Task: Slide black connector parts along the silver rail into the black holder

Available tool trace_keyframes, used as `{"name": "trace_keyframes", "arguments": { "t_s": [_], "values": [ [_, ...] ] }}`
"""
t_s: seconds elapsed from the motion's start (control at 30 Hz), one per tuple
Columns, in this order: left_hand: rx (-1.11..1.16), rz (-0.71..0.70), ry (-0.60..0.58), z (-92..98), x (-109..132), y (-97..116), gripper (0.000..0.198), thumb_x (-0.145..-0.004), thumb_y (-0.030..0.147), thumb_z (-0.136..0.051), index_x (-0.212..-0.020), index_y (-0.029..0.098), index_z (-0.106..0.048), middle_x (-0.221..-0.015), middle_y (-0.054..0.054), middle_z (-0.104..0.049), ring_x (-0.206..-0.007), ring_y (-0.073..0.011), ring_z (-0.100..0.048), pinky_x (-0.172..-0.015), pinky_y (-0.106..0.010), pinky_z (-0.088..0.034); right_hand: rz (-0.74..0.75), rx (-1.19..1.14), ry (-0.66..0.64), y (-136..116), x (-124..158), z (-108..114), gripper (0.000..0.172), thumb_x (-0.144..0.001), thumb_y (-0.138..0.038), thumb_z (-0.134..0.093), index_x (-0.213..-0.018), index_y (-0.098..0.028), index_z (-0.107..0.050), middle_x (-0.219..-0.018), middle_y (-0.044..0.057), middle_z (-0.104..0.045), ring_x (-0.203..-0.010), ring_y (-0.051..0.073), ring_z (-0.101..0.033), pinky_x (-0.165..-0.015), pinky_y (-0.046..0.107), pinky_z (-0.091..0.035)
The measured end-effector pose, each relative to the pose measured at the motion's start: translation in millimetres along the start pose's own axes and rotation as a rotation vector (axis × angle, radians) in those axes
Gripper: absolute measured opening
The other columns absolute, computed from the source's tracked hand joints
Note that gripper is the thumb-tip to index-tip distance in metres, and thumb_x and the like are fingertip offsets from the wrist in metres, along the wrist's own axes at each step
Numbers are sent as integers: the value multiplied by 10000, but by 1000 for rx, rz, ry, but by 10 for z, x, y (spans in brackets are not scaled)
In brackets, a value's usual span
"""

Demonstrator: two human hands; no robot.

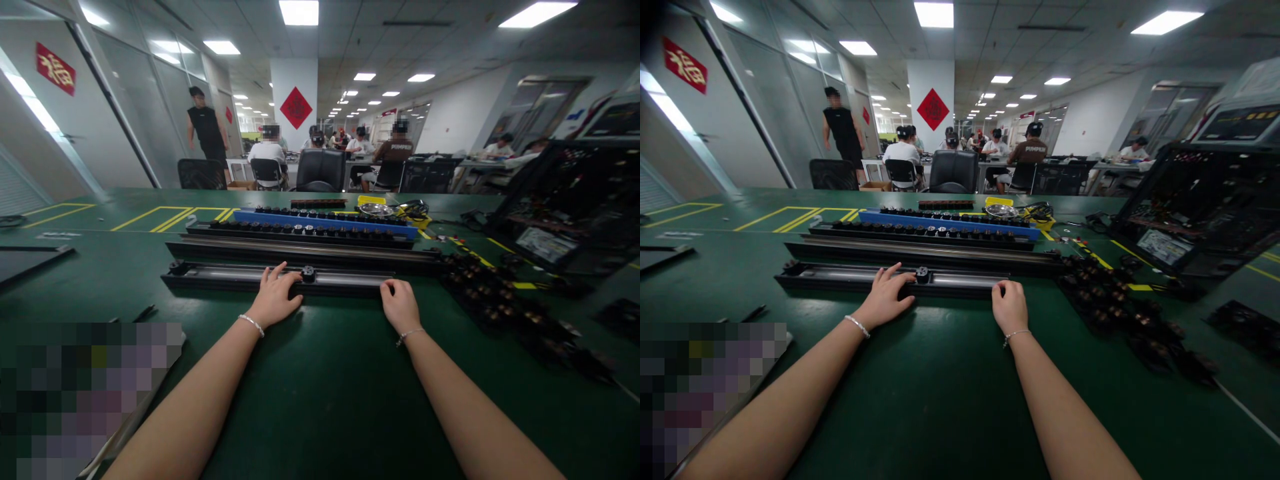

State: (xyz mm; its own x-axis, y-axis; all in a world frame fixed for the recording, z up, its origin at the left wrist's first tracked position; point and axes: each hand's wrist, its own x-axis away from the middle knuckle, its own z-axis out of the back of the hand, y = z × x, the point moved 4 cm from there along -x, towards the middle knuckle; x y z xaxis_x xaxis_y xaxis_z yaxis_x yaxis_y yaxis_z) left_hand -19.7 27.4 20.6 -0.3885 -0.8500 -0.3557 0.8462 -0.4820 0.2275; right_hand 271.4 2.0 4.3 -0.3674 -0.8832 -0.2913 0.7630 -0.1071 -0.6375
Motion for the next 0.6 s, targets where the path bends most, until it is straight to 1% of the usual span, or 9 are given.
{"name": "trace_keyframes", "arguments": {
  "t_s": [0.17, 0.37, 0.6],
  "values": [
    [0, 4, -26, 2, 3, 16, 415, -730, 374, -524, -1132, 272, -499, -1259, -12, -543, -1337, -263, -208, -1083, -556, -69, -18, -10, -7, 6, -1, -2, 320, -815, -389, -356, -891, -178, -584, -1028, 95, -526, -939, 202, -515, -821, 327, -395],
    [-3, -17, -51, -12, 3, 30, 446, -727, 372, -529, -1161, 284, -476, -1299, -8, -508, -1330, -270, -225, -1074, -574, -59, 20, -10, 27, -19, 3, 10, 285, -789, -398, -404, -842, -187, -589, -1008, 86, -522, -942, 205, -505, -851, 343, -383],
    [-5, -39, -52, -28, -1, 82, 475, -713, 375, -543, -1173, 286, -463, -1304, -15, -502, -1329, -271, -230, -1074, -575, -53, 76, 67, 58, -29, 9, 7, 272, -776, -380, -427, -860, -183, -593, -1013, 96, -530, -981, 224, -467, -862, 365, -361]
  ]
}}
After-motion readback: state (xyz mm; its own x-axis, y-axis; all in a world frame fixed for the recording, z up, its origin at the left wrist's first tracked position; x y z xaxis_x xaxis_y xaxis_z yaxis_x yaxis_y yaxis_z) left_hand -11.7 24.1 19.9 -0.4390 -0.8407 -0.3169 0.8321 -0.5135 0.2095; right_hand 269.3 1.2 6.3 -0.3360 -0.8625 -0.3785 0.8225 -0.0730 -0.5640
